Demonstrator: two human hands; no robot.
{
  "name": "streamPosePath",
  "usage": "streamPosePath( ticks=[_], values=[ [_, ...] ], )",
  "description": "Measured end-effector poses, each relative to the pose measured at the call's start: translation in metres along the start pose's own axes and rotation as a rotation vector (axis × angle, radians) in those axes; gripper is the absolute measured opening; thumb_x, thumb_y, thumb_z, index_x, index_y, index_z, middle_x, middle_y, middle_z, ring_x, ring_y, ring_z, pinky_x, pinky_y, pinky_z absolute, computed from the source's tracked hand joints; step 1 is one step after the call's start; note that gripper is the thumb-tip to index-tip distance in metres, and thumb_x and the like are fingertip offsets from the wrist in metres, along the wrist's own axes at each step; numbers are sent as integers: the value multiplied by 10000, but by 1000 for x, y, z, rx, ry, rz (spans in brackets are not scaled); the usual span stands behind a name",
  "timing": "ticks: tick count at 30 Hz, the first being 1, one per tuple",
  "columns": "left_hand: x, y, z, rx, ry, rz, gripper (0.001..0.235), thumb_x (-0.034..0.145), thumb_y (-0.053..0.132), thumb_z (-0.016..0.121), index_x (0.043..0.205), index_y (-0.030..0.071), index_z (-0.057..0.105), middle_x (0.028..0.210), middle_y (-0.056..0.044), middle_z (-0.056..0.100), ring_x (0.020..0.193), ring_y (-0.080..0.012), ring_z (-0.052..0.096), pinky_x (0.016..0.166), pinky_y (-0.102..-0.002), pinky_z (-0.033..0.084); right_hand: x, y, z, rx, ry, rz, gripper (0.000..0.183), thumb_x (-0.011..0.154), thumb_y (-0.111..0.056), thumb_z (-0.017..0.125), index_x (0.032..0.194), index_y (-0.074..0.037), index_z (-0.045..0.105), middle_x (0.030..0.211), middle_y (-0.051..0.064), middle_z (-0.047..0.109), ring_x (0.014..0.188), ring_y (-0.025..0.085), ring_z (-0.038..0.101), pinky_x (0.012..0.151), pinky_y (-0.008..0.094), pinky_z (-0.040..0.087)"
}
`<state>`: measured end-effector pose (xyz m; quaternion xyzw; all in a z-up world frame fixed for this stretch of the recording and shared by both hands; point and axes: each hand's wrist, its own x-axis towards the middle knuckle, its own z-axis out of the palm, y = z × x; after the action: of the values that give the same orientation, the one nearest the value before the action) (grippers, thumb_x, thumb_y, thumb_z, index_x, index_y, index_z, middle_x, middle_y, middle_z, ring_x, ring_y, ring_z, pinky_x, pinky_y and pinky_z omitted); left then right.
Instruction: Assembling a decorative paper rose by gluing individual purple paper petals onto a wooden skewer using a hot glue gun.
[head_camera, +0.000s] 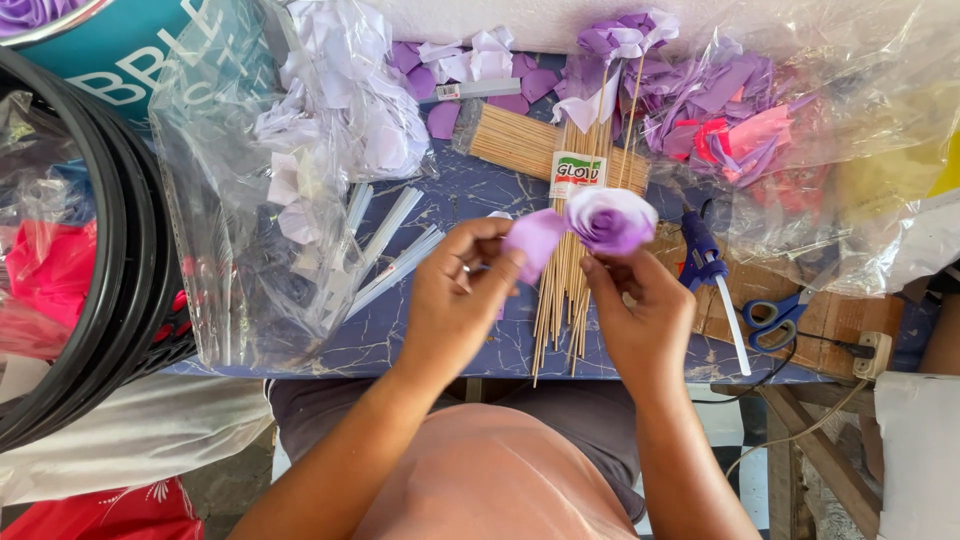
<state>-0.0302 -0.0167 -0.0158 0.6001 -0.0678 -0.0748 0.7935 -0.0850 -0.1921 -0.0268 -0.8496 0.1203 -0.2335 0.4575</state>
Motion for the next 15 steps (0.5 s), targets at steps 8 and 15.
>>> streamPosePath(
  ticks=[8, 15],
  values=[
    [9, -26, -38, 149, 151, -30, 152, 1000, 129, 657, 1059, 2, 716, 854, -116, 704, 742, -138, 688, 701, -276, 618, 31, 74, 56, -57, -285, 359, 178, 893, -122, 762, 1050, -41, 783, 833, 131, 764, 656, 202, 718, 658, 364, 550],
    [8, -37, -38, 103, 120, -125, 123, 951, 36, 693, 1033, -54, 676, 839, -155, 689, 736, -175, 696, 721, -324, 640, -8, 78, 12, -142, -28, 372, 153, 1010, -175, 728, 1042, -38, 788, 852, 170, 758, 811, 285, 740, 730, 433, 566]
  ],
)
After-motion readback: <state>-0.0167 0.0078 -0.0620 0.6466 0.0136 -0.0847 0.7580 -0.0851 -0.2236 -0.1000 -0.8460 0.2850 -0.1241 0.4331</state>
